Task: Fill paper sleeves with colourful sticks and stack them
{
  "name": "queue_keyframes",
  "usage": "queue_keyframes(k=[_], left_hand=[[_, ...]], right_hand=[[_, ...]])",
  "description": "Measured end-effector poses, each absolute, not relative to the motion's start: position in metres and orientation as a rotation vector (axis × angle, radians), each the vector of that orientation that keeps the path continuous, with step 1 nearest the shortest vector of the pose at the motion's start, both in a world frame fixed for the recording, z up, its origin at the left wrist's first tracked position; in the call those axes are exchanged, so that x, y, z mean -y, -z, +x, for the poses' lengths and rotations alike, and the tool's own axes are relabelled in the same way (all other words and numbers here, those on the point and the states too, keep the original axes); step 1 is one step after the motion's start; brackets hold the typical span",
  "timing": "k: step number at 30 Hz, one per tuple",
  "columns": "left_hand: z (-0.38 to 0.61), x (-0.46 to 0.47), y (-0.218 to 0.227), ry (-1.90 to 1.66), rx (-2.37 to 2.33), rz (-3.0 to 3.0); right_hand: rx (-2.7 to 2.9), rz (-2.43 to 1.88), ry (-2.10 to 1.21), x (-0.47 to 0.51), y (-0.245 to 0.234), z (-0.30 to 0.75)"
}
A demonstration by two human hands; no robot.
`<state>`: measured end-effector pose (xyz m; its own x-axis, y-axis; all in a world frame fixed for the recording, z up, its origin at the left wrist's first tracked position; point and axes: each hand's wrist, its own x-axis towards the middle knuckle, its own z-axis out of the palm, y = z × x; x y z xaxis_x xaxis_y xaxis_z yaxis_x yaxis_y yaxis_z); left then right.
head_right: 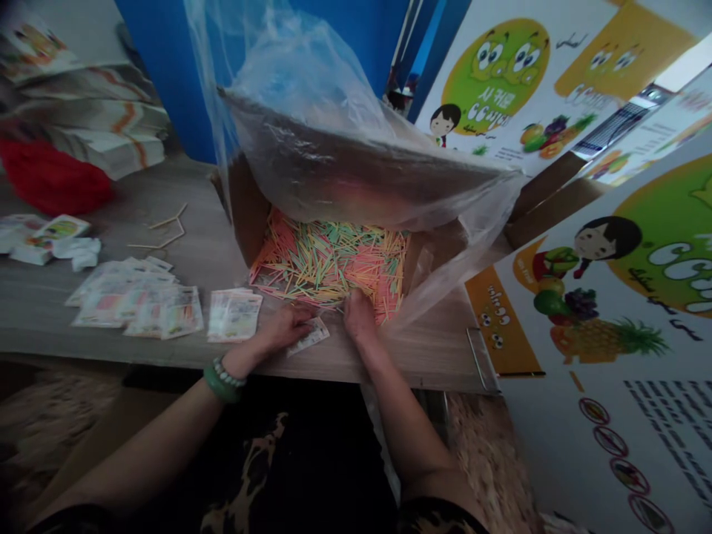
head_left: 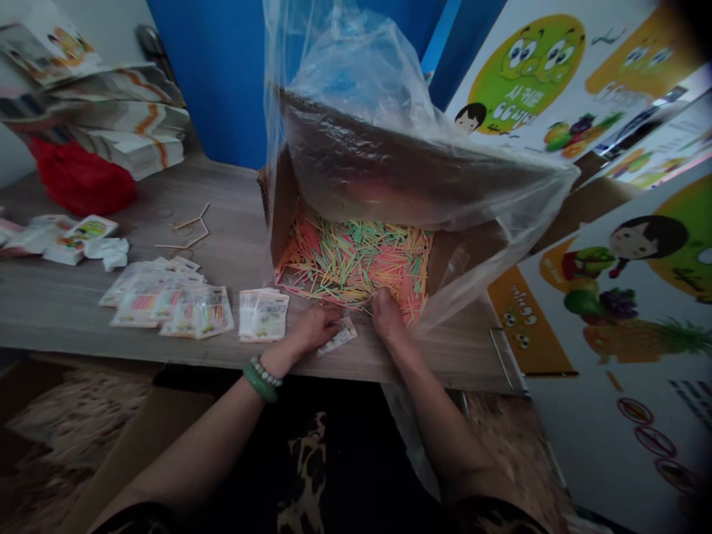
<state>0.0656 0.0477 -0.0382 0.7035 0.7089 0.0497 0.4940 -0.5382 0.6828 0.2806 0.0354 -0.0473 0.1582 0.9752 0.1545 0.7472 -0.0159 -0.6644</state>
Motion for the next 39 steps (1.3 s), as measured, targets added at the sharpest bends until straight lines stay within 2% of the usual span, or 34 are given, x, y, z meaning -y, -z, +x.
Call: queue_keyframes(k=[8, 13, 16, 22, 27, 33, 39], left_hand=[[0.053, -0.036, 0.025, -0.323, -0.930, 2.139], [0.074, -0.026, 0.017, -0.492, -0.982, 2.396], [0.084, -0.020, 0.024, -0.449, -0.976, 2.500], [0.072, -0.018, 0.045, -0.532, -0.884, 2.431], [0.069, -0.018, 0.045, -0.591, -0.873, 2.373], [0.067, -0.011, 0.049, -0.581, -0.947, 2.338], [0.058, -0.011, 0.053, -0.652, -0.844, 2.202]], right_hand=[[1.065, -1.251, -0.778, -0.071, 0.028, 0.297], [1.123, -1.062, -0.841, -0.071, 0.022, 0.263], [1.337, -1.245, -0.730, -0.066, 0.024, 0.250], [2.291, -1.806, -0.289, -0.051, 0.022, 0.248], [2.490, -1.985, -0.106, -0.056, 0.015, 0.236], [2.381, -1.897, -0.081, -0.060, 0.024, 0.247], [1.642, -1.901, -0.403, -0.071, 0.019, 0.267]])
